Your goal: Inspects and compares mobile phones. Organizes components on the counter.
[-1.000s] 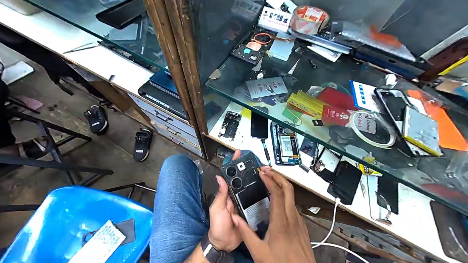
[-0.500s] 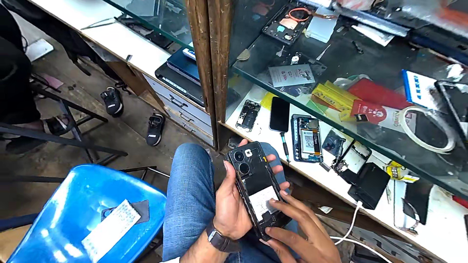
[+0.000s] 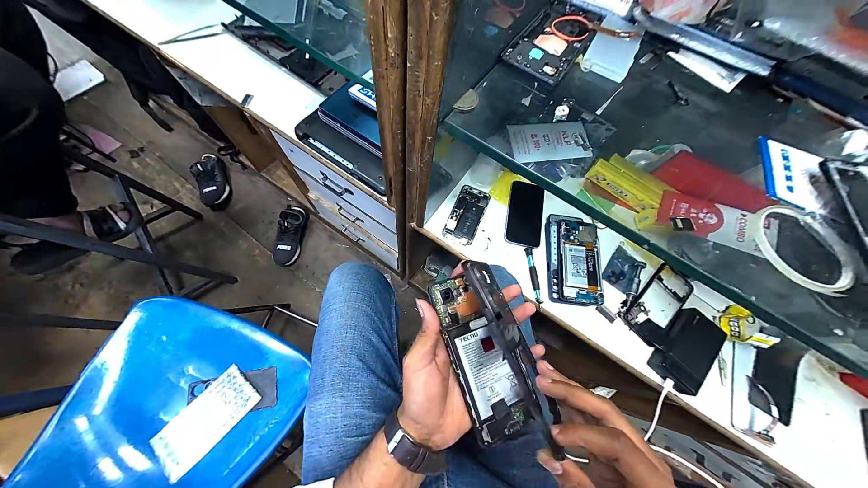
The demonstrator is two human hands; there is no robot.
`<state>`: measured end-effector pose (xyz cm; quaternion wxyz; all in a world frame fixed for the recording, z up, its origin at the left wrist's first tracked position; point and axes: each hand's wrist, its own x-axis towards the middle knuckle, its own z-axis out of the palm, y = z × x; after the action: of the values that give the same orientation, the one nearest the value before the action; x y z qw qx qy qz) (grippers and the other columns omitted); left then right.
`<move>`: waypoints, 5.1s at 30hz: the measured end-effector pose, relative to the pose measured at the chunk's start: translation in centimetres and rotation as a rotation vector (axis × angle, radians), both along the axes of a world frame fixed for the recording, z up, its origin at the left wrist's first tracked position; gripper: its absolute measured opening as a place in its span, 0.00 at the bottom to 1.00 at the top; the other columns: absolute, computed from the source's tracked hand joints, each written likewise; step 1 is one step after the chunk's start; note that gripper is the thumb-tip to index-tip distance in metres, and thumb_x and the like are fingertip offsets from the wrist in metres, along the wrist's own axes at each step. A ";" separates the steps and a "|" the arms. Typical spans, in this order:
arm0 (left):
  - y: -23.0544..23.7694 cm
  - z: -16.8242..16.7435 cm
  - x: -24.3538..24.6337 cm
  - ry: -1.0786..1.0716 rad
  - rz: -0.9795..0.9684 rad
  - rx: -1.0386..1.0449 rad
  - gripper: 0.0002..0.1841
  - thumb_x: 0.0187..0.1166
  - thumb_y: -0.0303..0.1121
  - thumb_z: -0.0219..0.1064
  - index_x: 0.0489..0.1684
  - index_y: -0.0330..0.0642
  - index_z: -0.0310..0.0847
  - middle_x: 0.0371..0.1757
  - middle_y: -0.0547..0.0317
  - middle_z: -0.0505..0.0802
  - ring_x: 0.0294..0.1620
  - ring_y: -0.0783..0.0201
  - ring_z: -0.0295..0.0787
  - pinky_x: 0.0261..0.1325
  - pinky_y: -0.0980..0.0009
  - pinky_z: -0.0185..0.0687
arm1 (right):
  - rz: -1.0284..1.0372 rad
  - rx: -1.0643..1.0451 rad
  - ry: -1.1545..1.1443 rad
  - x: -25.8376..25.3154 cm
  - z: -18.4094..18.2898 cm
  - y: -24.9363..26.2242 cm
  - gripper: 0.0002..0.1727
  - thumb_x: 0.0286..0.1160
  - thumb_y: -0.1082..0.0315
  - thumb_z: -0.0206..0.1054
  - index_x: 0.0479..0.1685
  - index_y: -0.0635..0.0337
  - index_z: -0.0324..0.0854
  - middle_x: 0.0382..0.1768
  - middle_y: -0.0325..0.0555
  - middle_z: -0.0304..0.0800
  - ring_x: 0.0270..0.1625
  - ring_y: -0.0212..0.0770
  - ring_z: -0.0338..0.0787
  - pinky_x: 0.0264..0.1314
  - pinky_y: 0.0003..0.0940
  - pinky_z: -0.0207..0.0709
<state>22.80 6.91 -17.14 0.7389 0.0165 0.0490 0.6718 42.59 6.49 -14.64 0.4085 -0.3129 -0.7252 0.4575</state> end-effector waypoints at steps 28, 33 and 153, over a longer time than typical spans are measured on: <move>-0.5 -1.5 -0.9 0.004 0.027 -0.009 0.40 0.78 0.68 0.57 0.91 0.64 0.59 0.79 0.36 0.78 0.78 0.33 0.75 0.78 0.30 0.66 | -0.542 -0.753 0.515 -0.6 0.7 -0.3 0.08 0.88 0.77 0.54 0.55 0.67 0.76 0.55 0.63 0.92 0.50 0.56 0.98 0.46 0.50 0.95; -0.4 -1.5 -0.8 -0.001 0.043 -0.030 0.40 0.77 0.66 0.60 0.90 0.62 0.60 0.80 0.38 0.77 0.81 0.33 0.73 0.78 0.27 0.64 | -0.572 -0.798 0.559 -0.7 0.9 -0.3 0.07 0.89 0.76 0.54 0.55 0.68 0.74 0.55 0.65 0.92 0.49 0.57 0.98 0.44 0.49 0.95; 0.1 -3.5 -4.5 -0.030 -0.099 0.015 0.38 0.78 0.65 0.59 0.83 0.51 0.72 0.85 0.45 0.74 0.86 0.39 0.68 0.82 0.34 0.62 | -1.005 0.261 -0.927 5.4 8.1 14.0 0.46 0.62 0.36 0.70 0.82 0.51 0.72 0.62 0.48 0.90 0.63 0.57 0.85 0.65 0.62 0.75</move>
<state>18.33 7.02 -20.63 0.7719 0.0141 0.0319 0.6348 48.02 20.48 -6.59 0.2534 -0.7219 -0.6412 -0.0588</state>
